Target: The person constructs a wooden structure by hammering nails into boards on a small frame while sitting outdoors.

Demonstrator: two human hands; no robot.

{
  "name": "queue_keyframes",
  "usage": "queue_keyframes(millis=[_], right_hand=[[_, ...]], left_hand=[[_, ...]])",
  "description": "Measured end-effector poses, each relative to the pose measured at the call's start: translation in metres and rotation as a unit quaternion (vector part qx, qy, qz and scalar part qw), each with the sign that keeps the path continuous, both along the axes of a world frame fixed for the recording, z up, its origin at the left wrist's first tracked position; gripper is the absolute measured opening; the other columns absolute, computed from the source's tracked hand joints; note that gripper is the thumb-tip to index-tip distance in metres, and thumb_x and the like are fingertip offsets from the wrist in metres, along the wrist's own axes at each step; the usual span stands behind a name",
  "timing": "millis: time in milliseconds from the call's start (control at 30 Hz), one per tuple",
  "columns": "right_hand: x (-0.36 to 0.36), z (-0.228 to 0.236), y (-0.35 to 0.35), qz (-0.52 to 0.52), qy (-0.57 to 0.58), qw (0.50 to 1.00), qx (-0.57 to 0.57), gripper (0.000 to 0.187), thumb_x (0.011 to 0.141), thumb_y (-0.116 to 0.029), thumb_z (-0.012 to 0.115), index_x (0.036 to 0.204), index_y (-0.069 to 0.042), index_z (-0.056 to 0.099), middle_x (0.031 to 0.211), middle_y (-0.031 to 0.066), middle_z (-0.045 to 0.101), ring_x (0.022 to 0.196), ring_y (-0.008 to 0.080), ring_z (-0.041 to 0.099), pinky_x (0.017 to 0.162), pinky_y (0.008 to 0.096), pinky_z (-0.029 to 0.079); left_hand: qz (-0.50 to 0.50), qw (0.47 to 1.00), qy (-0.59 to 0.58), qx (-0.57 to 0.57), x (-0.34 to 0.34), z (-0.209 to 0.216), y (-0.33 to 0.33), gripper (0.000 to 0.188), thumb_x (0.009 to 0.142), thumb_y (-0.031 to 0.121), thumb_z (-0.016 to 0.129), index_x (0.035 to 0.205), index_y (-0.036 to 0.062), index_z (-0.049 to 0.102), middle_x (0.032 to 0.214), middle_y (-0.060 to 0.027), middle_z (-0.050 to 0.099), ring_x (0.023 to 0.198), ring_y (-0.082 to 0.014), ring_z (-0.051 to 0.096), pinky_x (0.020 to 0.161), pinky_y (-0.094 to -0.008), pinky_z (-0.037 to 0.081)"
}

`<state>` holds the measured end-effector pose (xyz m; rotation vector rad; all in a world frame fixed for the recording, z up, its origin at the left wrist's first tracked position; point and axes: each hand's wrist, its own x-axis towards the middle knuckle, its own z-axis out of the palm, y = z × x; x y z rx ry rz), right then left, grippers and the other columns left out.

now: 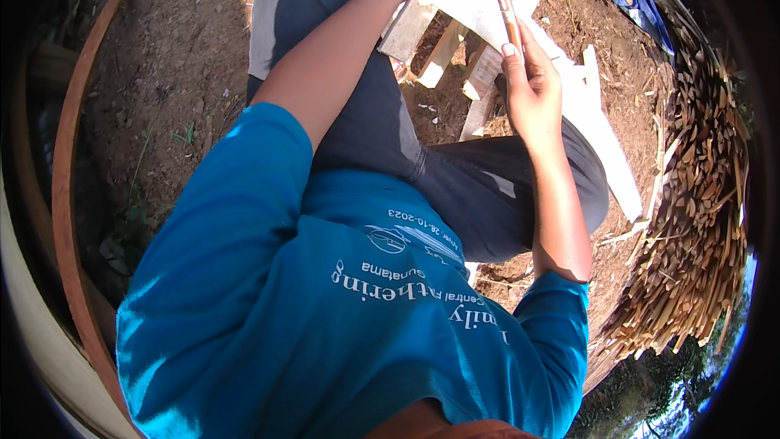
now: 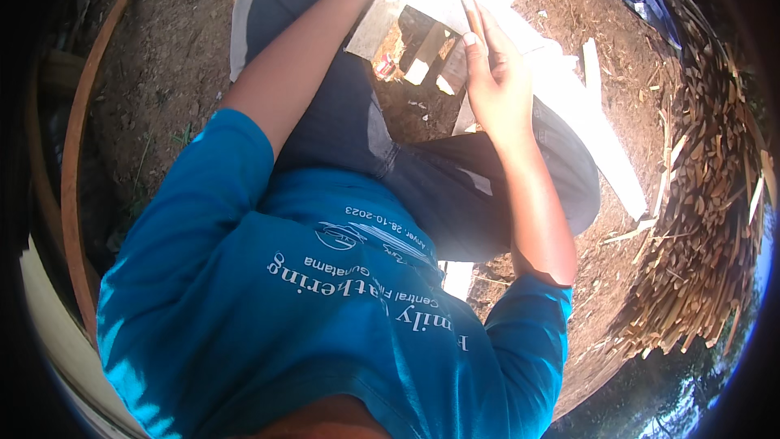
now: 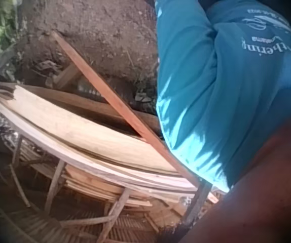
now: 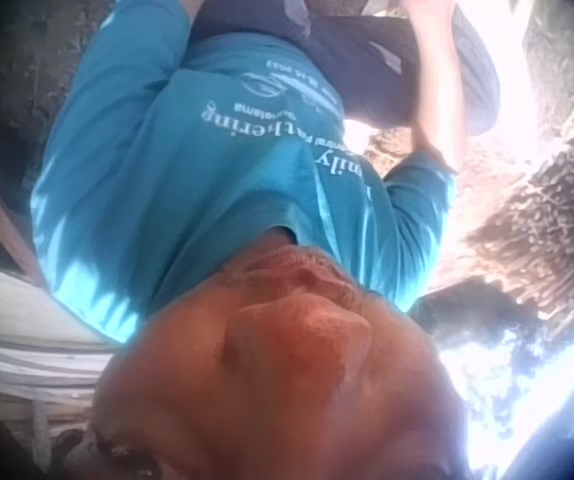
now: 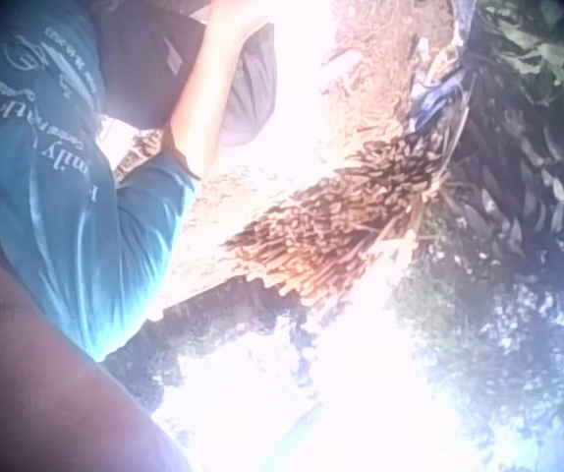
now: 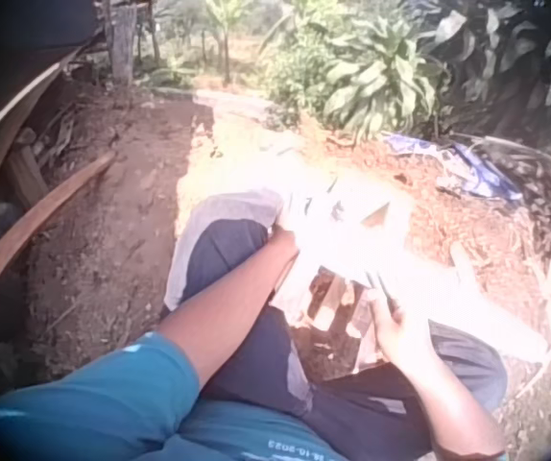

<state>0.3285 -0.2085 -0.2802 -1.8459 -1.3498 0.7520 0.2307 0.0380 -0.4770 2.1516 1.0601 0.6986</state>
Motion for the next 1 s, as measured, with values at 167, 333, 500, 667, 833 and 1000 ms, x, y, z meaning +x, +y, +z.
queue_keyframes(millis=[167, 333, 500, 667, 833, 1000], right_hand=[[-0.024, 0.094, 0.015, -0.071, 0.087, 0.958, 0.263, 0.039, 0.106, -0.02, 0.052, 0.142, -0.007, 0.044, 0.069, -0.0053, 0.045, 0.049, 0.0002, 0.033, 0.041, 0.0173, 0.024], [0.0, 0.025, -0.003, -0.033, -0.019, 0.994, 0.104, 0.042, 0.105, -0.018, 0.053, 0.143, -0.001, 0.047, 0.114, 0.0141, 0.059, 0.105, 0.0197, 0.054, 0.089, 0.0307, 0.04], [-0.013, 0.036, 0.01, -0.054, 0.063, 0.988, 0.13, 0.046, 0.104, -0.014, 0.054, 0.147, 0.001, 0.047, 0.133, 0.0151, 0.062, 0.121, 0.0187, 0.059, 0.102, 0.0312, 0.045], [0.004, -0.01, -0.004, 0.019, -0.069, 0.997, -0.031, 0.045, 0.104, -0.01, 0.054, 0.147, 0.001, 0.048, 0.14, 0.0192, 0.059, 0.134, 0.0226, 0.051, 0.114, 0.0368, 0.035], [-0.013, 0.068, 0.011, -0.079, 0.077, 0.977, 0.181, 0.045, 0.105, -0.015, 0.052, 0.148, -0.003, 0.042, 0.082, -0.0013, 0.051, 0.07, 0.0035, 0.043, 0.059, 0.0219, 0.031], [0.001, 0.018, -0.003, -0.028, -0.115, 0.989, 0.09, 0.044, 0.104, -0.015, 0.054, 0.144, -0.001, 0.046, 0.107, 0.0114, 0.059, 0.096, 0.0177, 0.054, 0.083, 0.0314, 0.039]], left_hand=[[0.0, 0.999, 0.034, -0.004, -0.014, 0.003, 0.0, 0.048, 0.098, 0.039, 0.055, 0.132, 0.0052, 0.054, 0.122, -0.0185, 0.06, 0.105, -0.0307, 0.059, 0.096, -0.0478, 0.045], [-0.083, 0.992, 0.094, 0.013, -0.005, 0.024, 0.009, 0.049, 0.098, 0.039, 0.055, 0.132, 0.004, 0.052, 0.119, -0.0188, 0.061, 0.102, -0.0303, 0.061, 0.093, -0.048, 0.047], [0.036, 0.999, 0.007, 0.003, -0.01, -0.013, 0.006, 0.047, 0.099, 0.041, 0.053, 0.13, 0.0061, 0.055, 0.119, -0.0183, 0.062, 0.105, -0.032, 0.06, 0.093, -0.0479, 0.047], [0.026, 0.999, 0.022, 0.027, -0.002, -0.001, 0.0, 0.047, 0.099, 0.042, 0.051, 0.13, 0.0071, 0.055, 0.12, -0.0185, 0.061, 0.107, -0.0328, 0.058, 0.094, -0.0478, 0.046], [0.043, 0.999, 0.007, 0.002, -0.013, -0.006, -0.002, 0.047, 0.099, 0.043, 0.05, 0.13, 0.0081, 0.055, 0.122, -0.0188, 0.06, 0.109, -0.0335, 0.057, 0.095, -0.0478, 0.046], [0.007, 0.976, 0.141, 0.165, -0.001, 0.006, -0.009, 0.046, 0.099, 0.044, 0.049, 0.13, 0.0105, 0.056, 0.124, -0.0181, 0.059, 0.113, -0.0335, 0.055, 0.097, -0.0475, 0.044]])
